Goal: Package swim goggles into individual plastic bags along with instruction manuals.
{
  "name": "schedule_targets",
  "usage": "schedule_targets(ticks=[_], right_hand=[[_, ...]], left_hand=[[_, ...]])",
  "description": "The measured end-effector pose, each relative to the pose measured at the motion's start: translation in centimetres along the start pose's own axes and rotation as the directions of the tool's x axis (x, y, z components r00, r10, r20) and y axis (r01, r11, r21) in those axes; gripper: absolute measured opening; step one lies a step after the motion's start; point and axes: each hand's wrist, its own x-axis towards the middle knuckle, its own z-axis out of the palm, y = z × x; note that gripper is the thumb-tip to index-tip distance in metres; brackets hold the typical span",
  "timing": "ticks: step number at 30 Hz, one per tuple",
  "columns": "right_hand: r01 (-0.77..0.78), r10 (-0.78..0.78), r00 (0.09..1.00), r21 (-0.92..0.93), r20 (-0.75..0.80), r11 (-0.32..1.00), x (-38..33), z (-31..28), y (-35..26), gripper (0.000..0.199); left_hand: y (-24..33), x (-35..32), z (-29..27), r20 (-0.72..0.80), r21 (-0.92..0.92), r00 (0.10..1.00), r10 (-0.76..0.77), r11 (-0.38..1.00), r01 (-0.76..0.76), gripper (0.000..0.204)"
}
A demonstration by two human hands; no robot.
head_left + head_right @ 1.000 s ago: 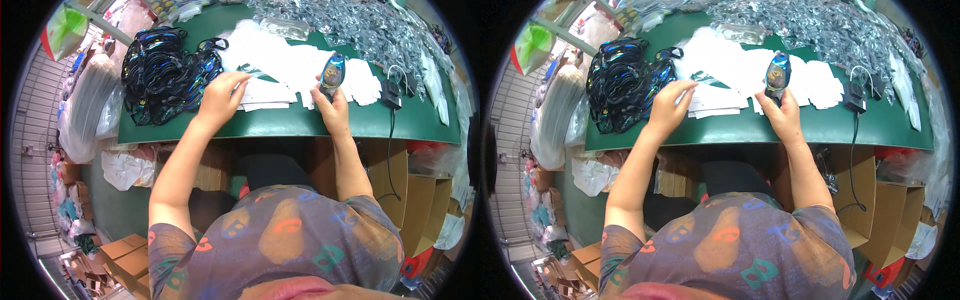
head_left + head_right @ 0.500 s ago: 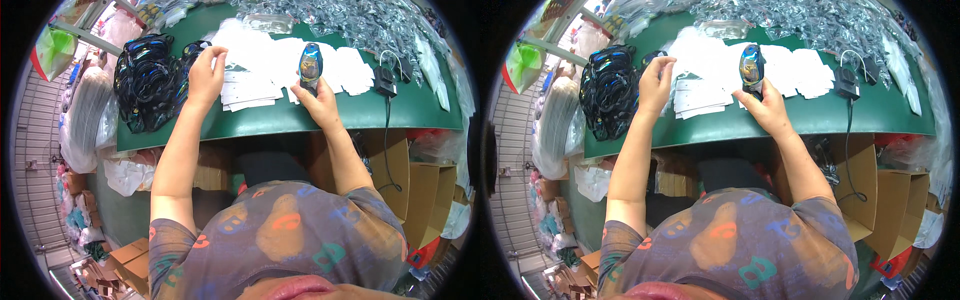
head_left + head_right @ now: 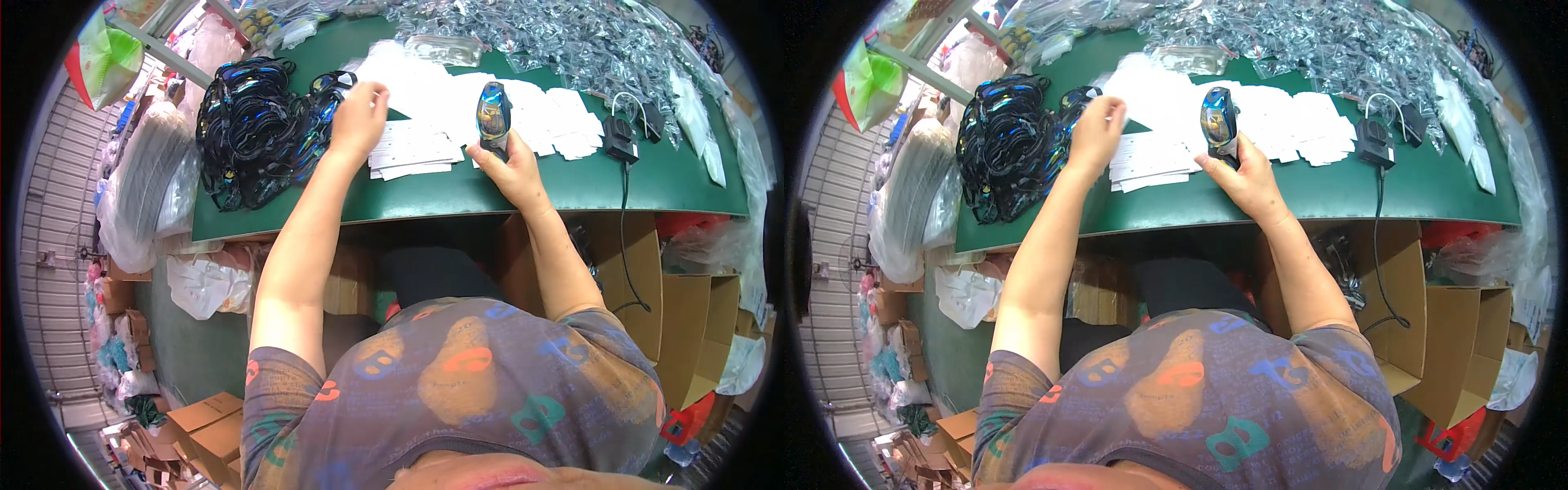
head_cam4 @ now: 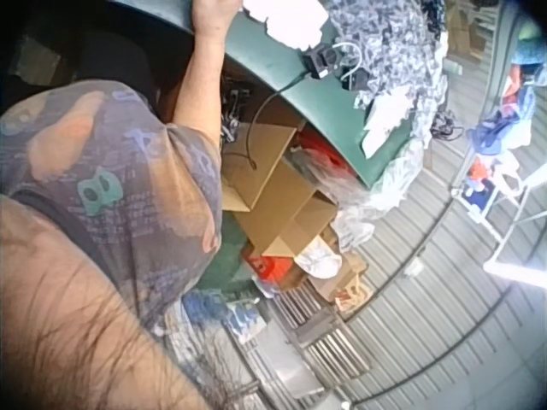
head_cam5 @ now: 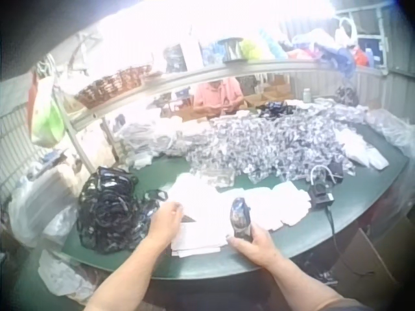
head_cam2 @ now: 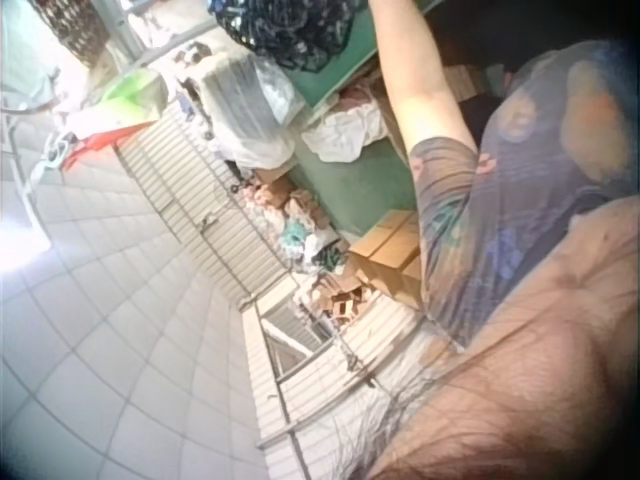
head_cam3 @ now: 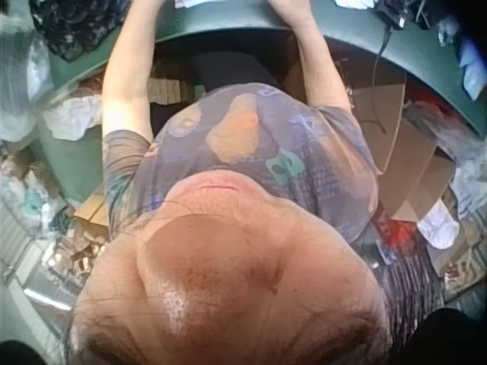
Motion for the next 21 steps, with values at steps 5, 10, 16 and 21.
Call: schedule_targets(ticks=[5,10,16,21], right_hand=[[-0.020,0.021,1.000,-0.038,0.013,0.999,-0.3,-0.1,0.3,0.039],[-0.038,0.038,0.999,-0.029,-0.017,0.999,0.4,-0.2,1.8,0.035],[0.147,-0.152,0.988,0.174,0.016,0.974,0.6,0.6,0.3,0.040],[0.215,-0.284,0.922,0.261,0.264,0.941,-4.8,4.7,-2.7,0.045]], left_hand=[[2.3,-3.9,-5.2,-0.083,-0.832,0.924,-0.372,0.537,0.141,0.014],[4.3,-15.9,-8.3,0.145,-0.918,0.845,-0.514,0.248,0.308,0.041],[3.4,-31.8,-8.3,0.417,-0.814,0.594,-0.688,0.007,0.580,0.024],[4.8,-37.9,-10.2,0.221,-0.784,0.552,-0.804,0.190,0.590,0.016]])
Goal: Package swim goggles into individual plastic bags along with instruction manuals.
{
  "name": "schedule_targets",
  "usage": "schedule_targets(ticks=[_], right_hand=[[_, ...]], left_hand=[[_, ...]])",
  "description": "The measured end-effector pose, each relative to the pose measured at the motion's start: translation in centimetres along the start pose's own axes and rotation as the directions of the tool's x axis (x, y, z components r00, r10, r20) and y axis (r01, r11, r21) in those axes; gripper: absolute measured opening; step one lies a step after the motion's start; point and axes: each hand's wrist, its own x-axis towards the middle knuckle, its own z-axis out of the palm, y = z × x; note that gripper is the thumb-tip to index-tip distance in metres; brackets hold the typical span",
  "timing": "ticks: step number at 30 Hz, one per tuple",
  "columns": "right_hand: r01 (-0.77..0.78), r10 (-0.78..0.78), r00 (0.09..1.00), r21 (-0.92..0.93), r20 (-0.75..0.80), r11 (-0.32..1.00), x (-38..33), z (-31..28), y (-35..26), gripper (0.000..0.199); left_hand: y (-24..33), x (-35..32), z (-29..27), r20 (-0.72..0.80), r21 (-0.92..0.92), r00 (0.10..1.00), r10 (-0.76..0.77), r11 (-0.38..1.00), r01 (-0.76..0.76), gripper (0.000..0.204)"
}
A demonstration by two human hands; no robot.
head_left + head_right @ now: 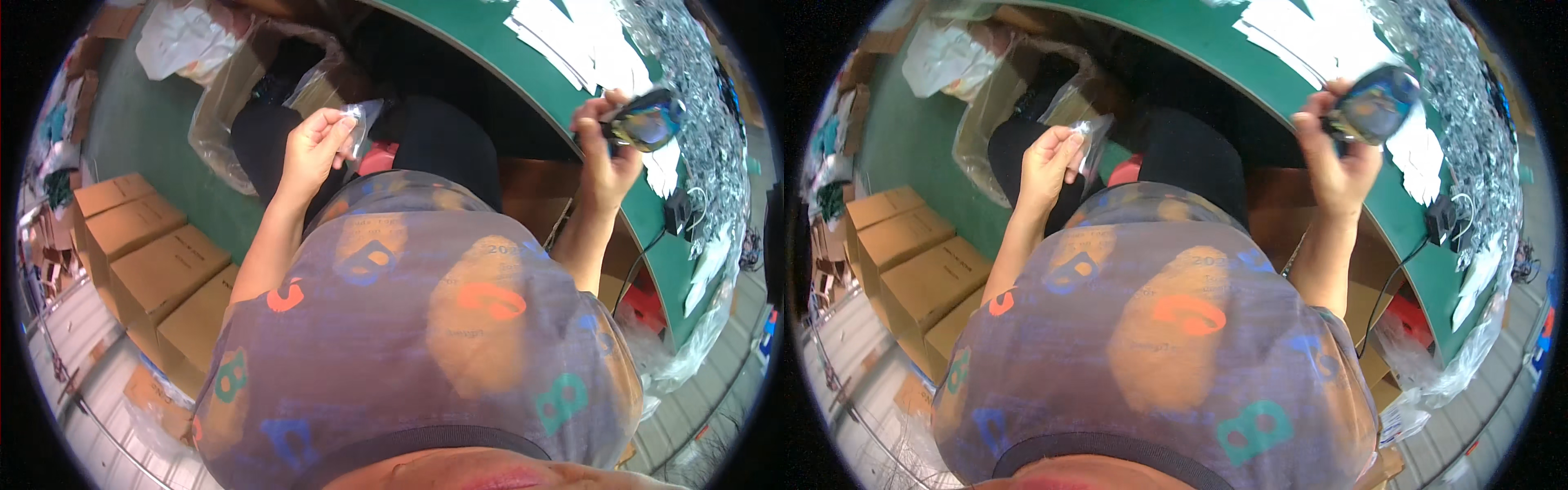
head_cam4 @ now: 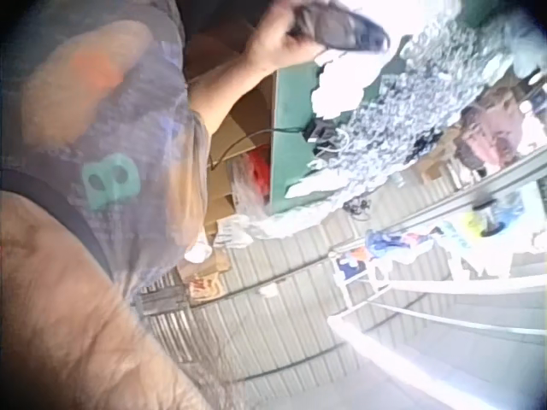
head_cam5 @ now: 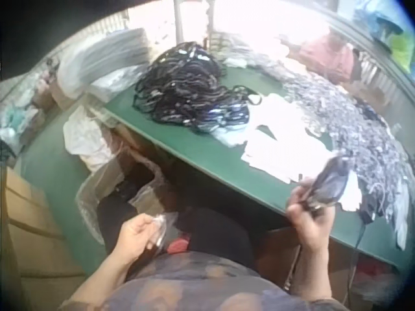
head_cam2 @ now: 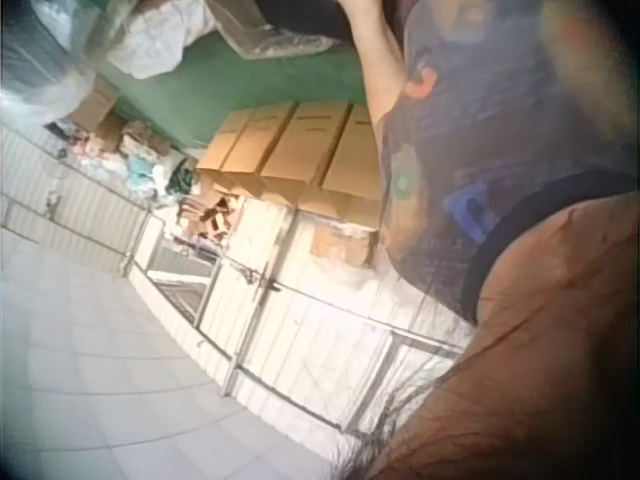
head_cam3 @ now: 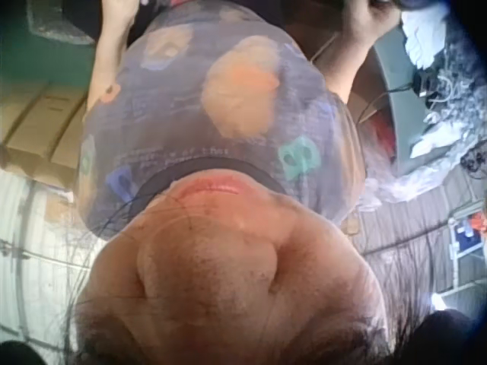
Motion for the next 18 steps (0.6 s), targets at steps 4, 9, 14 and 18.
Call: schedule_targets(ticks=[4,9,14,18], right_hand=[[-0.268,0.271,0.882,-0.062,0.384,0.961,-1.8,7.9,-1.2,0.048],[-0.585,0.540,0.645,-0.105,0.541,0.804,-3.5,13.5,1.2,0.049],[-0.718,0.582,0.611,0.066,0.537,0.693,-4.5,15.9,2.0,0.049],[-0.664,0.541,0.647,0.047,0.538,0.746,-4.6,17.0,2.5,0.043]], left_hand=[[-0.6,-0.8,-0.7,-0.100,-0.016,0.994,-0.050,0.999,0.049,0.024],[0.0,-0.6,0.1,-0.049,0.061,0.972,0.229,0.972,-0.226,0.012],[0.6,-1.6,-0.2,-0.032,0.381,0.970,0.242,0.900,-0.212,0.008],[1.3,-1.9,0.8,0.031,0.591,0.905,0.424,0.722,-0.359,0.008]])
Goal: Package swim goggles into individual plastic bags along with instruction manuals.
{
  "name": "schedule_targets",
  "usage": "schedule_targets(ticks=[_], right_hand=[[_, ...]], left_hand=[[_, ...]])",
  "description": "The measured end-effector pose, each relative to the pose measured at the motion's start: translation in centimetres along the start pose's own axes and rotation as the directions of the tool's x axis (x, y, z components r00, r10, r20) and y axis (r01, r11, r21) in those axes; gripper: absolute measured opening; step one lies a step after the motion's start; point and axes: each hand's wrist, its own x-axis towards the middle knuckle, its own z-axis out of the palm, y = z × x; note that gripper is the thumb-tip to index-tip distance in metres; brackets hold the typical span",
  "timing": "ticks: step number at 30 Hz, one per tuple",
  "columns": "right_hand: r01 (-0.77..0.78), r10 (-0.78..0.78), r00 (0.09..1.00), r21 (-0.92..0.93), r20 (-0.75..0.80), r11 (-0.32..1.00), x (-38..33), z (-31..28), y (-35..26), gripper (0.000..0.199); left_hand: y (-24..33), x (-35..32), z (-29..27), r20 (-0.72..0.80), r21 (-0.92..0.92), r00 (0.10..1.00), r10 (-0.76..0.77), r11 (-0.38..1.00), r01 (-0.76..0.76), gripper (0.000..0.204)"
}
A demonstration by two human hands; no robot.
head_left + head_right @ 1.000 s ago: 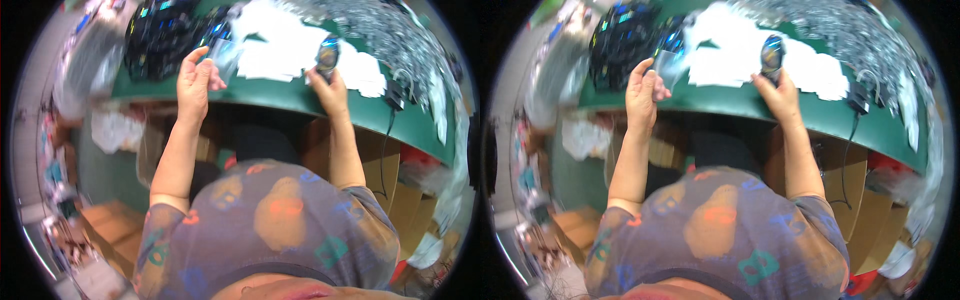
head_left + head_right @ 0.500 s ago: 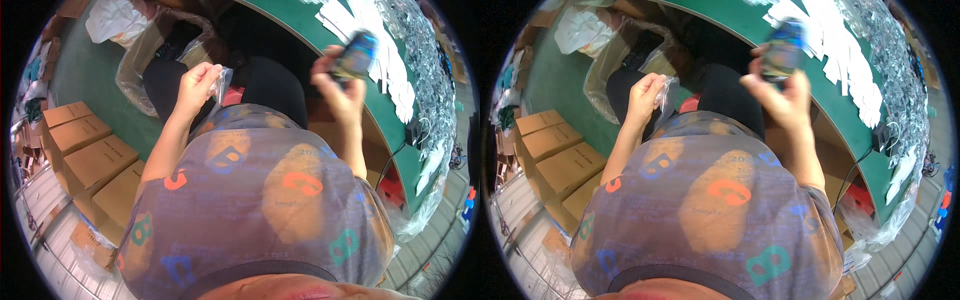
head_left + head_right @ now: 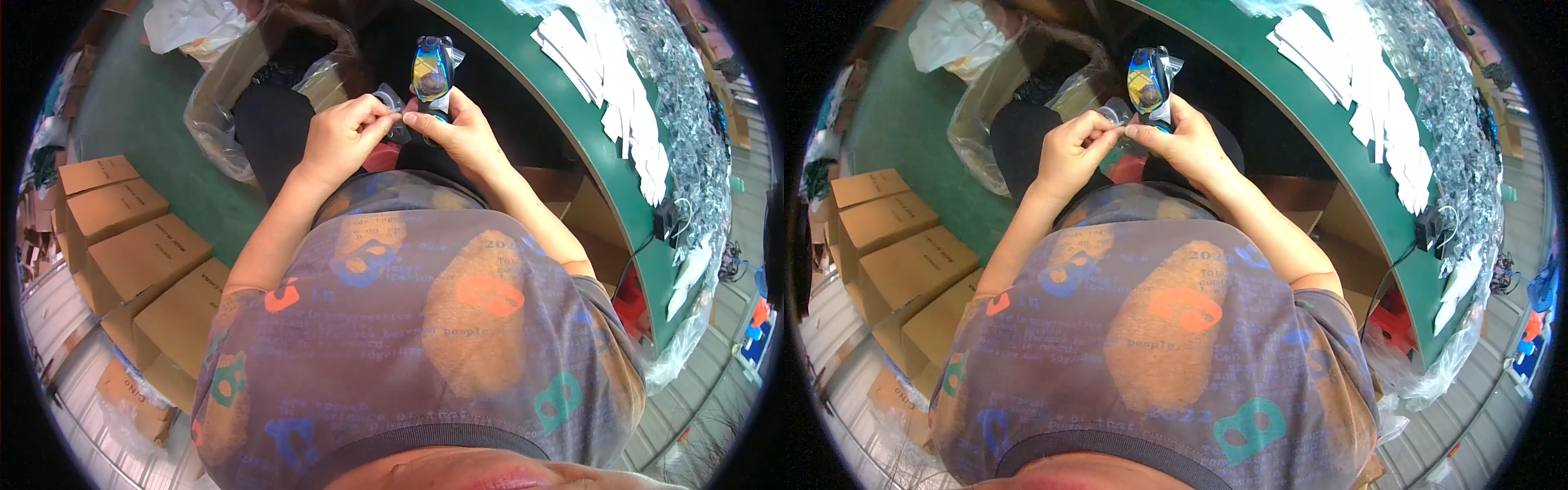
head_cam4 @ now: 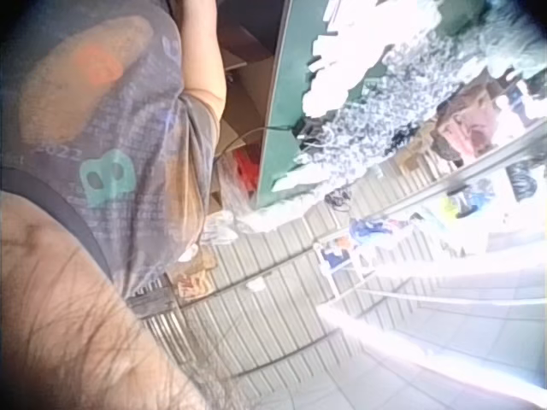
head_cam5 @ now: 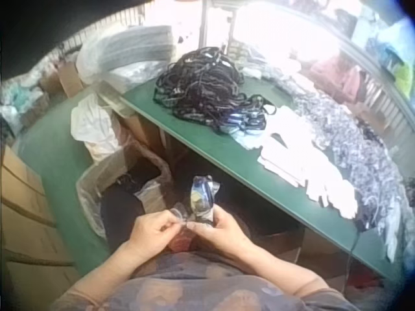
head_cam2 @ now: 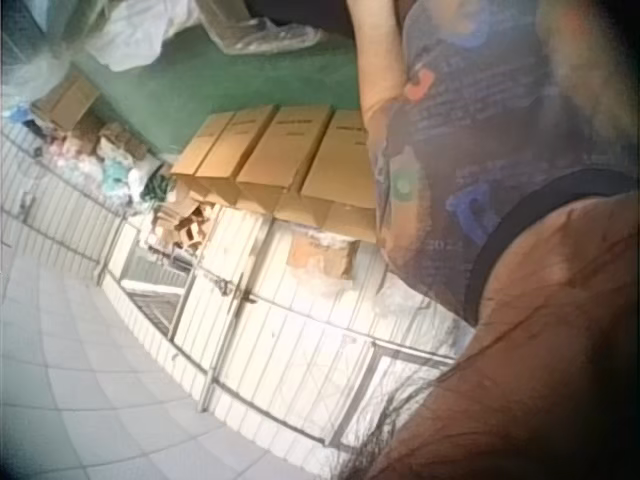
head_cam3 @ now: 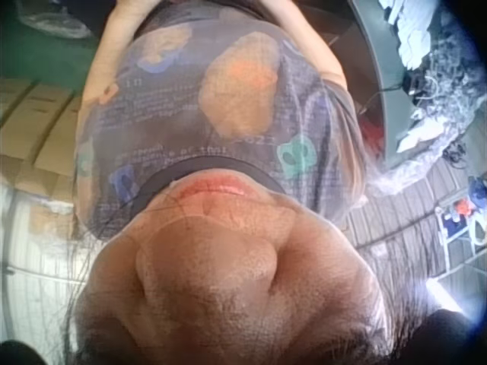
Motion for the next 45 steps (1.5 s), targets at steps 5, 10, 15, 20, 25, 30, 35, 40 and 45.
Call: schedule_targets(ticks=[5,10,15,20,25,30,35,40,45], right_hand=[[0.096,-0.100,0.995,-0.174,-0.015,0.980,0.7,0.1,1.7,0.034],[0.129,-0.150,0.987,-0.251,-0.066,0.959,0.8,0.1,2.4,0.039],[0.116,-0.133,0.989,-0.202,-0.072,0.973,0.2,0.0,1.8,0.033],[0.145,-0.184,0.979,-0.320,-0.093,0.936,-0.5,0.3,1.0,0.027],[0.160,-0.211,0.954,-0.233,-0.213,0.959,0.3,-1.1,2.9,0.029],[0.217,-0.237,0.938,-0.105,-0.253,0.971,0.9,-0.3,4.6,0.029],[0.153,-0.188,0.967,-0.195,-0.172,0.969,0.5,0.1,5.2,0.027],[0.059,-0.106,0.991,-0.433,-0.086,0.899,0.3,-1.2,5.3,0.050],[0.361,-0.266,0.925,-0.845,0.271,0.395,-2.9,-1.5,1.5,0.052]], left_hand=[[0.3,0.1,0.2,0.029,0.184,0.977,0.213,0.959,-0.215,0.011],[-0.3,0.1,0.8,0.078,-0.031,0.982,0.171,0.985,-0.170,0.011],[-1.7,-0.6,1.8,0.148,-0.457,0.989,0.022,0.888,0.048,0.009],[-1.9,-1.1,1.6,0.259,-0.836,0.923,-0.284,0.412,0.361,0.007],[-4.3,-0.3,0.4,-0.139,-0.752,0.933,-0.332,0.649,0.119,0.013],[-4.4,-1.9,1.7,0.266,-0.746,0.751,-0.604,0.364,0.557,0.037],[-3.5,-1.4,3.8,0.300,-0.753,0.771,-0.561,0.357,0.553,0.027],[-6.3,0.5,4.0,-0.064,-0.450,0.927,-0.369,0.840,0.303,0.017],[-3.4,1.1,2.5,-0.153,-0.022,0.987,-0.041,0.999,0.038,0.015]])
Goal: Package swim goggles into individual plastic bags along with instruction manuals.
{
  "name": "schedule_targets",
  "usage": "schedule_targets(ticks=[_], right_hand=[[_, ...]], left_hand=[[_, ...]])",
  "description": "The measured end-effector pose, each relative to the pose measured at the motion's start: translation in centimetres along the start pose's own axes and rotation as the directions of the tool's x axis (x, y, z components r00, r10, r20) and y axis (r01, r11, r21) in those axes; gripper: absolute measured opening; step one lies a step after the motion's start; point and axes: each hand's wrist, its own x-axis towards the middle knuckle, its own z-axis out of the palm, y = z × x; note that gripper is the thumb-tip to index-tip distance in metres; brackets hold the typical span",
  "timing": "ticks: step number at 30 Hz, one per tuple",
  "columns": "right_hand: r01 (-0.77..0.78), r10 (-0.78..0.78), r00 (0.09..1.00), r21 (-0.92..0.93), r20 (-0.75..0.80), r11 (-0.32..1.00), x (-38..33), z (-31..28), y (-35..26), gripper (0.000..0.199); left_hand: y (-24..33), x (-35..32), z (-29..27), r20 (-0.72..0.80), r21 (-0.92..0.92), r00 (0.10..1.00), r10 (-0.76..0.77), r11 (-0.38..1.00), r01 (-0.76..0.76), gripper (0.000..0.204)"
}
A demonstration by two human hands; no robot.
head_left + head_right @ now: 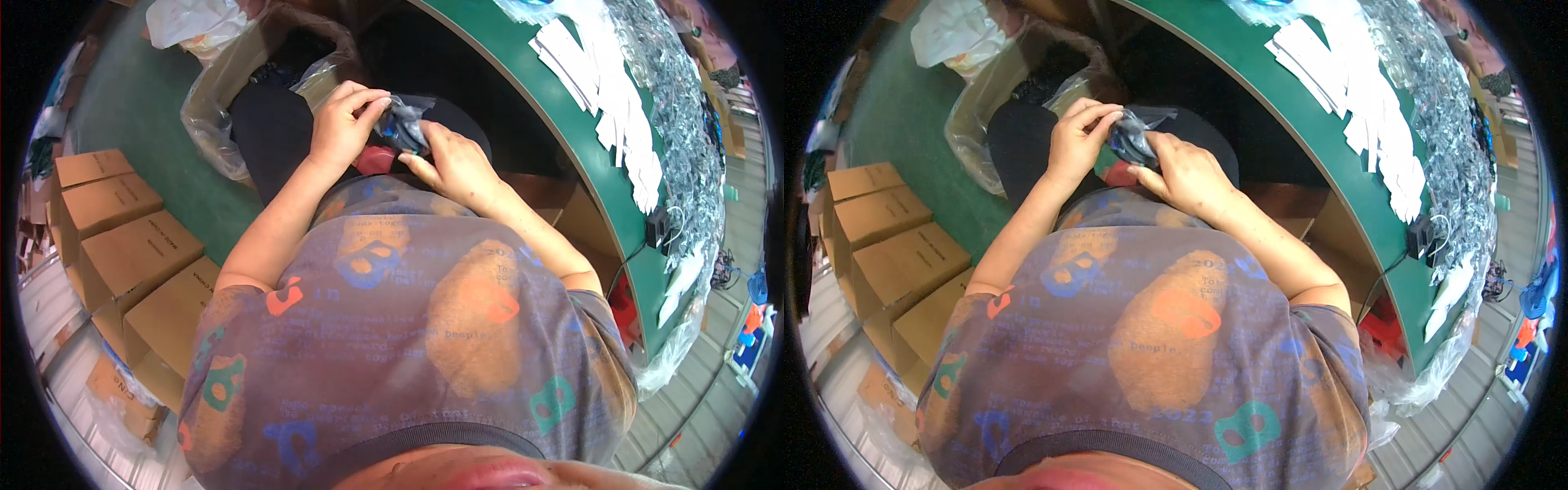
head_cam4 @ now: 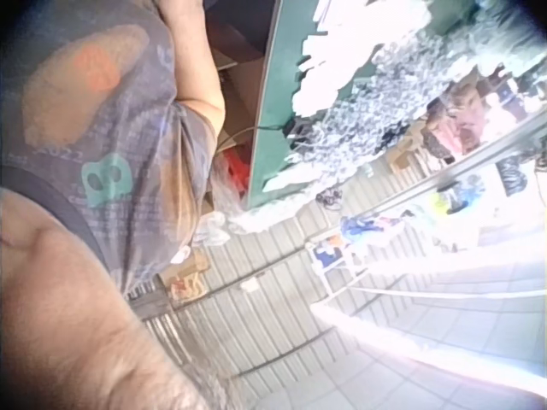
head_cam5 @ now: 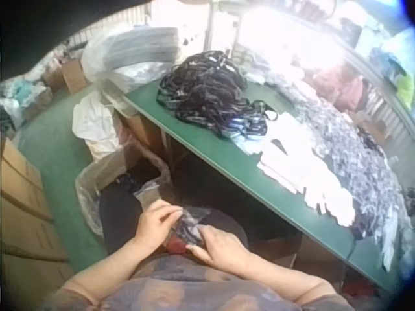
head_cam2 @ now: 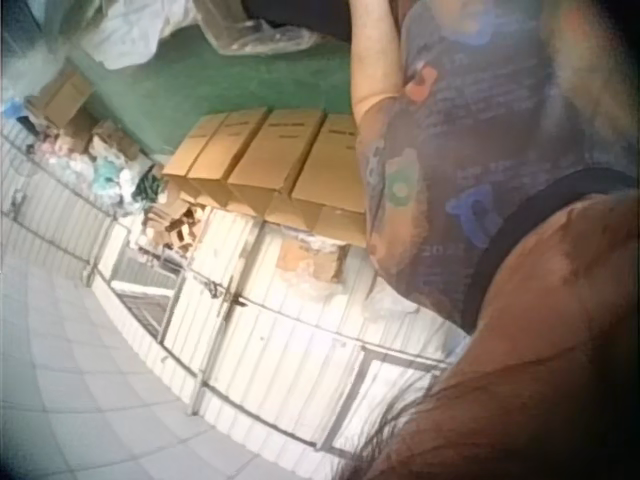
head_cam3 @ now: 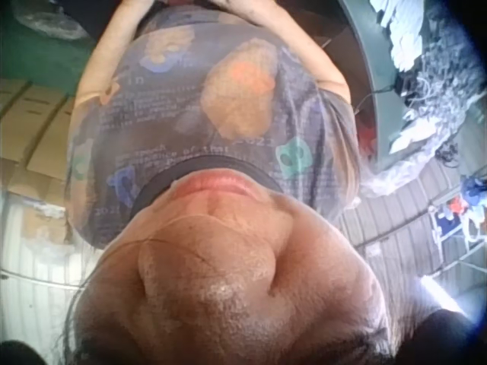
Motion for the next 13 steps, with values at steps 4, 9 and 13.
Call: schedule_targets(ticks=[4,9,13], right_hand=[[0.085,-0.024,0.978,-0.293,0.206,0.952,0.4,-1.0,1.1,0.040],[0.077,-0.020,0.983,-0.315,0.181,0.946,1.8,-0.9,1.6,0.041],[-0.181,0.161,0.930,0.030,0.330,0.983,3.6,-0.3,1.9,0.052]], left_hand=[[0.6,0.1,-0.3,0.057,-0.041,0.993,-0.104,0.994,0.106,0.015],[2.2,-0.7,-0.5,0.060,-0.014,0.997,-0.041,0.999,0.042,0.012],[3.0,-1.0,-1.1,0.075,0.160,0.976,0.204,0.964,-0.214,0.013]])
